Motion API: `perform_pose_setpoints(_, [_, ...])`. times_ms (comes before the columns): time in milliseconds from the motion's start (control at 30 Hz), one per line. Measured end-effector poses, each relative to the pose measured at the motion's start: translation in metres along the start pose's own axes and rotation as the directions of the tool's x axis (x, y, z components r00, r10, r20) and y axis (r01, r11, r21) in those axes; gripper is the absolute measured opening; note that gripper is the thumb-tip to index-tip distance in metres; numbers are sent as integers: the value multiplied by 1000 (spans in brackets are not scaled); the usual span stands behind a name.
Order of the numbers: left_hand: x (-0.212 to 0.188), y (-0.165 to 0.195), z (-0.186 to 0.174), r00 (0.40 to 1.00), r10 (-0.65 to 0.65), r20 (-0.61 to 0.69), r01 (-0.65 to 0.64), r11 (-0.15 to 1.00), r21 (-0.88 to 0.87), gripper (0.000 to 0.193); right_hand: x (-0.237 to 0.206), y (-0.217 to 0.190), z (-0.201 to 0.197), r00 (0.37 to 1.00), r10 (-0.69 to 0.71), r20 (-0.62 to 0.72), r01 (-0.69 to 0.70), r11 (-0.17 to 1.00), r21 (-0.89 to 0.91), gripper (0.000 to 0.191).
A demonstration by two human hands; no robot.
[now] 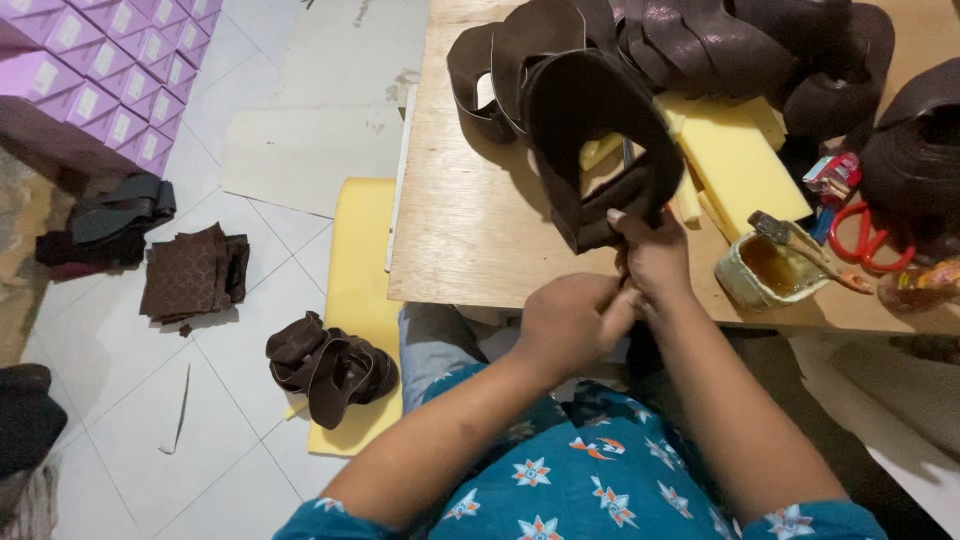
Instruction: The person inserts a yellow foam insole into a brown shoe upper and presses the edges to secure it. They repeat this process with another shoe upper, adjusting the foam and pressing the seams.
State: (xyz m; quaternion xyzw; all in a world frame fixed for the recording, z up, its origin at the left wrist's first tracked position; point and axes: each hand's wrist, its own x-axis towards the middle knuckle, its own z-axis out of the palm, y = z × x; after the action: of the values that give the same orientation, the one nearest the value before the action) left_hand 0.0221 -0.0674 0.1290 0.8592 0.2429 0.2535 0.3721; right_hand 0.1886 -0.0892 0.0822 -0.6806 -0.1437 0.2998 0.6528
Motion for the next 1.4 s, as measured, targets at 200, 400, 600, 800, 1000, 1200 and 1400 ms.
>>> perform_pose_setpoints(200, [21, -35, 14, 917, -385, -106, 210, 690, -693, 35, -41, -6, 21, 989, 65, 136, -99, 961, 258, 15])
perform_pose_setpoints(400, [26, -48, 2, 808, -536, -245, 323, 751, -576, 35, -42, -2, 26, 985, 141, 100, -158, 971, 178, 17])
perform_pose_setpoints(600, [19, -45, -3, 827, -511, -235, 344, 790, -507, 33, -48, 10, 27, 995, 63, 73, -63, 998, 8, 23])
perform_pose_setpoints(800, [17, -58, 9, 785, -610, -110, 247, 471, -847, 23, -50, 0, 28, 972, -224, 76, 228, 973, -46, 30])
perform_pose_setpoints(1000, [10, -76, 9, 823, -508, -255, 248, 724, -644, 33, -56, -9, 29, 962, -244, 125, 245, 969, 12, 30])
perform_pose_setpoints(1200, [15, -61, 8, 847, -525, -86, 139, 374, -917, 23, -57, -4, 28, 994, 58, 92, -54, 998, -40, 19])
perform_pose_setpoints(1400, [6, -48, -1, 901, -354, -249, 130, 771, -623, 16, -54, 10, 33, 993, -117, 20, 118, 978, -171, 9])
